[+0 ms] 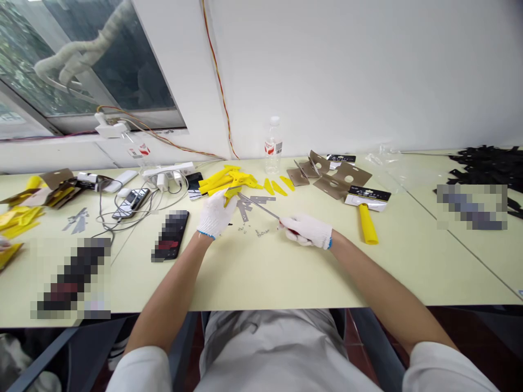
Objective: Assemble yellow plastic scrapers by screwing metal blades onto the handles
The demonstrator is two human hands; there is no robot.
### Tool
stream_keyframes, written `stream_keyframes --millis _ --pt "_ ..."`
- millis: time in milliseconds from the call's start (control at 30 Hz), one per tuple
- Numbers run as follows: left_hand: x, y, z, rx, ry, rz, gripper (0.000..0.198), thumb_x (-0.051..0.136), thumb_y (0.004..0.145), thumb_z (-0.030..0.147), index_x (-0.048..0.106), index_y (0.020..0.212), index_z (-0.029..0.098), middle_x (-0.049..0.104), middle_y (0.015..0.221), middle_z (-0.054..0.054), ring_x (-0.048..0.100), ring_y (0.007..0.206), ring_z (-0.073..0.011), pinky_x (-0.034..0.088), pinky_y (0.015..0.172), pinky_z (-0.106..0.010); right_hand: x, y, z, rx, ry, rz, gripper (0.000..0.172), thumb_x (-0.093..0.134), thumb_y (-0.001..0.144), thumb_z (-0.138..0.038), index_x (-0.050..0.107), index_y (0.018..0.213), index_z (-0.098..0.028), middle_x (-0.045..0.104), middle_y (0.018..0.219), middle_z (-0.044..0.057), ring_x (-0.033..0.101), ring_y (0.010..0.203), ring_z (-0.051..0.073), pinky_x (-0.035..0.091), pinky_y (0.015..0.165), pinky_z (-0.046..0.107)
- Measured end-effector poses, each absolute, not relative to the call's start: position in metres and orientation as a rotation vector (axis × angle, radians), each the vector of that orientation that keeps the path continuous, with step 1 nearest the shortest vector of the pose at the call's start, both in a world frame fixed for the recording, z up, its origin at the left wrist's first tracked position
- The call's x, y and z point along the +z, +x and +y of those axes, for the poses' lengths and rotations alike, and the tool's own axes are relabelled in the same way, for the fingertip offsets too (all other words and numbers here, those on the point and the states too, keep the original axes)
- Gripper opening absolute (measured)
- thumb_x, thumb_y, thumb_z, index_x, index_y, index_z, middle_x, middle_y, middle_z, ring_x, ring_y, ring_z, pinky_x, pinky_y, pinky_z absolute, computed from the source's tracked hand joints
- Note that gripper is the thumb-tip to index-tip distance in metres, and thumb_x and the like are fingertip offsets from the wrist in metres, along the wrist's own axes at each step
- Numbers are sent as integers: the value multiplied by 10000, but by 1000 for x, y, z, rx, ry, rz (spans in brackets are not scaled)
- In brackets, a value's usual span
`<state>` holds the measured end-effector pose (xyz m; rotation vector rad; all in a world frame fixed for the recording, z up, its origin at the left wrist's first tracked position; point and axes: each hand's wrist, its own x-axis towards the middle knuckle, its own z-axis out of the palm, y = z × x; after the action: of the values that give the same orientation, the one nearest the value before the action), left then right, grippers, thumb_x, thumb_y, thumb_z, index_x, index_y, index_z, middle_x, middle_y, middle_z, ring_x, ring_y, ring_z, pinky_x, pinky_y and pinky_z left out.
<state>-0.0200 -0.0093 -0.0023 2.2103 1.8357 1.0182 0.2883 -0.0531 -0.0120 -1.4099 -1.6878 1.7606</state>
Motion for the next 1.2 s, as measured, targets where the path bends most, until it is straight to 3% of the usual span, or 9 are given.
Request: stream_keyframes --millis 133,267,400,500,633,767,967,1067,1200 --pt "1 -19 -9 958 2178 1890 197 598 1020 319 732 929 207 804 1026 -132 776 1053 -316 600 971 -395 -12 283 -53 1280 -1587 -1834 419 764 910 -550 478 858 -248 510 671 -56 416 546 113 318 531 261" --pt "1 -19 -9 961 2149 1921 227 596 1022 328 720 871 213 785 947 -133 778 1031 -317 601 964 -394 -17 278 -52 678 -1579 -1966 306 702 948 -418 532 781 -226 643 797 13 561 751 181 402 714 316" --pt "0 -20 -9 986 2118 1959 271 609 1012 382 689 812 217 765 852 -122 766 956 -313 599 922 -396 -21 278 -54 417 -1554 -2068 232 639 1034 -422 722 948 -223 769 1020 86 673 960 254 422 777 338" --pt "2 -19 -10 963 2105 1998 295 609 1002 397 669 784 209 749 807 -114 755 920 -305 587 904 -381 -22 279 -55 323 -1607 -2100 281 607 1080 -444 767 1034 -217 790 1074 109 698 980 267 417 751 336" --pt "6 -17 -11 918 2089 2033 298 600 1001 387 681 788 194 753 819 -116 753 901 -301 576 923 -380 -23 279 -51 400 -1614 -2148 346 569 1100 -471 743 966 -204 781 975 102 687 869 257 412 728 342" --pt "4 -18 -11 951 2110 1971 280 600 1005 370 705 816 192 777 870 -119 764 955 -292 576 940 -353 -21 282 -48 767 -1519 -2116 449 502 1102 -544 676 849 -217 702 786 52 621 728 212 426 706 326" --pt "0 -18 -10 974 2192 1899 273 595 1025 369 743 895 181 802 962 -124 768 1008 -285 580 957 -341 -15 288 -50 1726 -1432 -1696 590 444 1063 -719 698 1113 -189 499 617 -51 267 437 101 232 439 261" --pt "0 -18 -10 977 2204 1882 266 590 1032 358 756 938 172 812 1021 -133 771 1023 -283 579 968 -339 -12 288 -51 1702 -1442 -1718 455 603 1002 -672 608 1002 -217 501 636 -63 283 441 83 209 435 245" --pt "0 -18 -10 945 2194 1909 271 580 1043 366 743 928 183 820 1045 -129 773 1020 -280 582 961 -341 -13 284 -52 1219 -1629 -1821 361 761 905 -480 490 862 -244 565 696 -42 469 555 120 346 538 262"
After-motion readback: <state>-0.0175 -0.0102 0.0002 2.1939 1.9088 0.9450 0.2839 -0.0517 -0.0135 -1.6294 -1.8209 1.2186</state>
